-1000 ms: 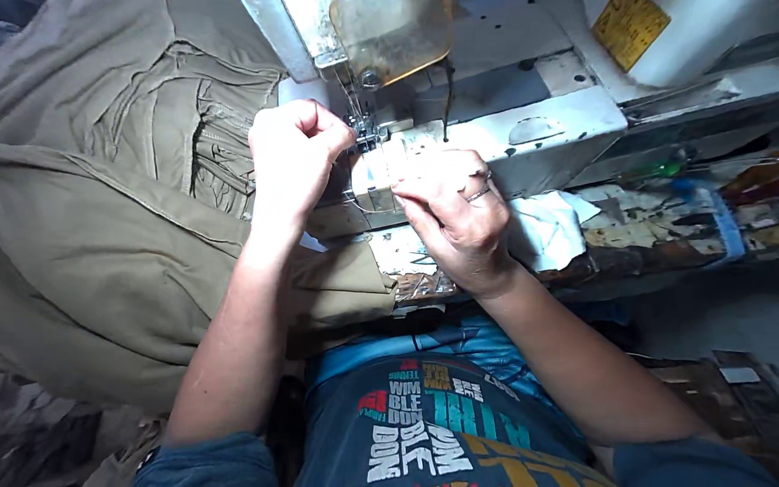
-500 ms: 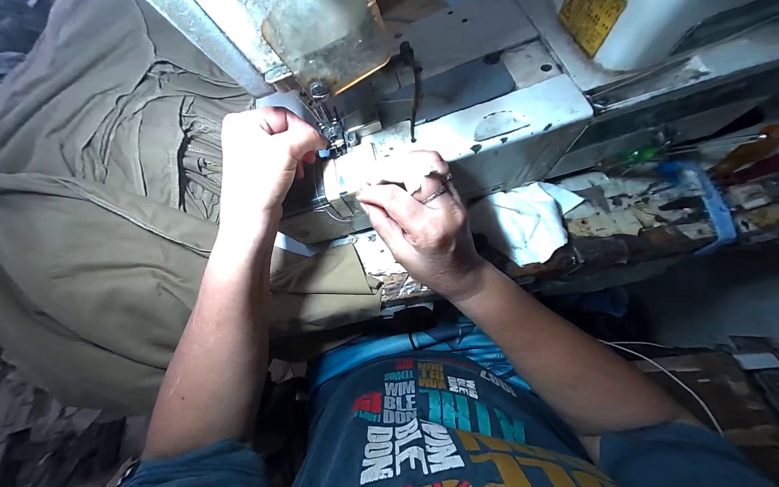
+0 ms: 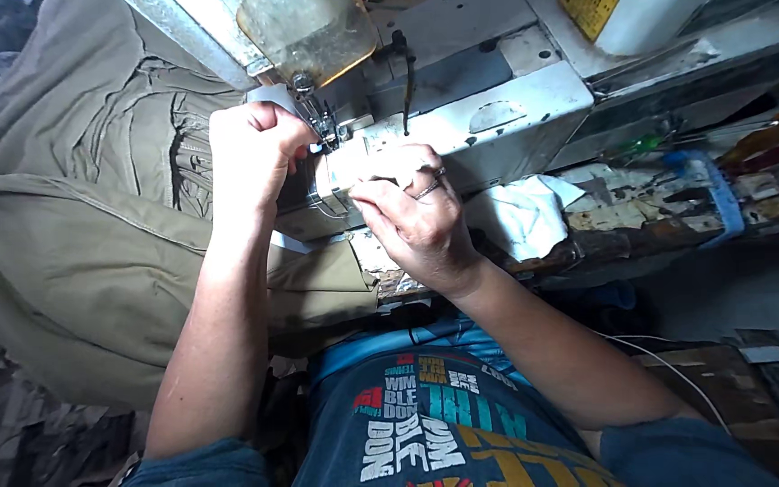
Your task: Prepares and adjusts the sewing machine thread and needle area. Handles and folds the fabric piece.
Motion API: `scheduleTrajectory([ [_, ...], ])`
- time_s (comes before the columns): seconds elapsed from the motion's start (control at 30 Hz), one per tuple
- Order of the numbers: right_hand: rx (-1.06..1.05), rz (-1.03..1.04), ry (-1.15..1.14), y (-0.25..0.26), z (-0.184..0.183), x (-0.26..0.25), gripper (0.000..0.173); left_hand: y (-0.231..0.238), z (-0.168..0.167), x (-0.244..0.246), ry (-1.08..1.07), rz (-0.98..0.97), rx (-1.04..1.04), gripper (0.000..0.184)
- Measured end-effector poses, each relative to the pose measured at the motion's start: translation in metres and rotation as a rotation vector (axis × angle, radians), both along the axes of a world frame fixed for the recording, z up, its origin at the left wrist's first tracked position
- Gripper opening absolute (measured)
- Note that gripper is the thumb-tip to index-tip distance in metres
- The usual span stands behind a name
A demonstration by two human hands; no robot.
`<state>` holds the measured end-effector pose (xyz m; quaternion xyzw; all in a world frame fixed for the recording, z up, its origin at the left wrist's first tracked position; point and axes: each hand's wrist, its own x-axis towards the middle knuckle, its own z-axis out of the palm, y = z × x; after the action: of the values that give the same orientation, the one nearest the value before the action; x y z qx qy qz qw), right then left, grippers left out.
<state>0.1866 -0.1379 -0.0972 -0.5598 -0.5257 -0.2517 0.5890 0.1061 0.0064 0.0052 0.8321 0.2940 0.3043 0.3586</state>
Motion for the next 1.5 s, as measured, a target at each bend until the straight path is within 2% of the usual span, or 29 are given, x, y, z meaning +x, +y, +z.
scheduleTrajectory([
  [0.73, -0.013, -0.02, -0.01, 0.0, 0.001, 0.0, 0.009, 0.01, 0.019, 0.006, 0.204, -0.023, -0.105, 0.025],
  [1.13, -0.021, -0.056, -0.012, 0.001, 0.001, -0.002, 0.008, 0.012, 0.019, 0.008, 0.221, -0.034, -0.093, 0.021],
  [1.5, -0.05, -0.026, -0.011, -0.002, 0.002, -0.001, 0.008, 0.013, 0.011, 0.004, 0.121, -0.057, -0.075, 0.022],
])
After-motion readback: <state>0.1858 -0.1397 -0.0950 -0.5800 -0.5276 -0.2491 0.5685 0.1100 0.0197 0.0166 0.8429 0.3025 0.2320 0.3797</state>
